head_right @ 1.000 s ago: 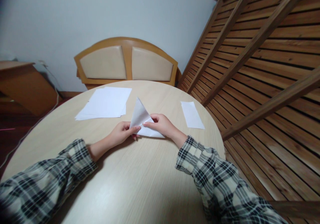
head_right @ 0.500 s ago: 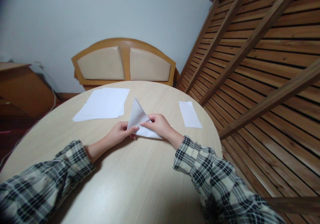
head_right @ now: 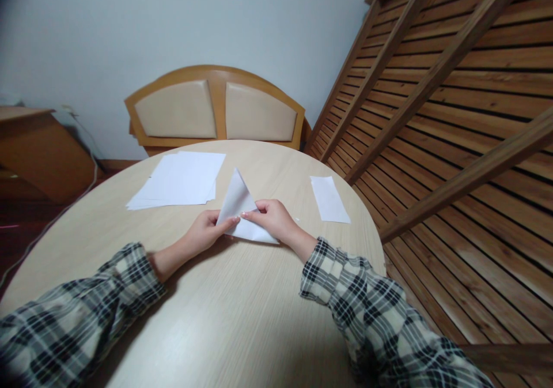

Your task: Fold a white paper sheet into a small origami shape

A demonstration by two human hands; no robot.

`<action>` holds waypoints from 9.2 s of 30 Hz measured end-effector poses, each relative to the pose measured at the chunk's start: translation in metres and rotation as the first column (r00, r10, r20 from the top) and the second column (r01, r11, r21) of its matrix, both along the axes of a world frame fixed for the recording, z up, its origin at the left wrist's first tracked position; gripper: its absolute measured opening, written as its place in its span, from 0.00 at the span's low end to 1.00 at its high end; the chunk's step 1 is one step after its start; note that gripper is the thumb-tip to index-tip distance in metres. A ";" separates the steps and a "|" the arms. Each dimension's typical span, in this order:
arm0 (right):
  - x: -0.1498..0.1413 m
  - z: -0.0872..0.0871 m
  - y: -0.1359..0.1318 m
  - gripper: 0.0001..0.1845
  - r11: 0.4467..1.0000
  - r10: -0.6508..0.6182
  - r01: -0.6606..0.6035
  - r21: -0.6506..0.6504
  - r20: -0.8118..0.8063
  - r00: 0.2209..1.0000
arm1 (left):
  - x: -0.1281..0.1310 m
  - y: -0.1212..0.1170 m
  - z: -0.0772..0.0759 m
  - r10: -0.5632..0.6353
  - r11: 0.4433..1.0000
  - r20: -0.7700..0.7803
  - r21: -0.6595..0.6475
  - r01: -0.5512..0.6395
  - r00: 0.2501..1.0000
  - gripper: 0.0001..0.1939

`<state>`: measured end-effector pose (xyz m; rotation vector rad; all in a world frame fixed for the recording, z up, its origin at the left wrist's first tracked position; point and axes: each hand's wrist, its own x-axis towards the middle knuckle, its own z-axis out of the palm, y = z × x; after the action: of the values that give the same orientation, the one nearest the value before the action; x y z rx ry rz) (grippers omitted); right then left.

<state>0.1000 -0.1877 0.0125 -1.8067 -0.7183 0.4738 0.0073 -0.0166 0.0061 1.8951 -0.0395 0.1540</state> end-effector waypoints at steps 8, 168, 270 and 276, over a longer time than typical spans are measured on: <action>0.004 0.003 -0.002 0.22 0.996 0.085 -0.085 0.038 -0.016 0.996 | -0.001 -0.002 0.003 -0.005 0.999 -0.013 -0.053 0.004 1.000 0.18; -0.021 -0.021 0.040 0.18 0.794 -0.128 0.386 0.470 -0.491 0.862 | 0.008 -0.011 -0.005 0.254 0.957 0.142 -0.181 -0.227 0.957 0.18; 0.008 -0.033 0.019 0.23 0.919 -0.193 0.284 0.273 -0.317 0.929 | 0.010 0.005 -0.007 0.277 0.960 0.048 -0.048 -0.275 0.960 0.16; 0.010 -0.035 0.019 0.25 0.914 -0.216 0.297 0.275 -0.290 0.932 | 0.009 0.005 -0.007 0.287 0.957 0.027 -0.048 -0.285 0.958 0.16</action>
<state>0.1100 -0.1692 -0.0228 -1.4773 -0.3450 0.3796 0.0165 -0.0117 -0.0008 1.8463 0.2154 0.3812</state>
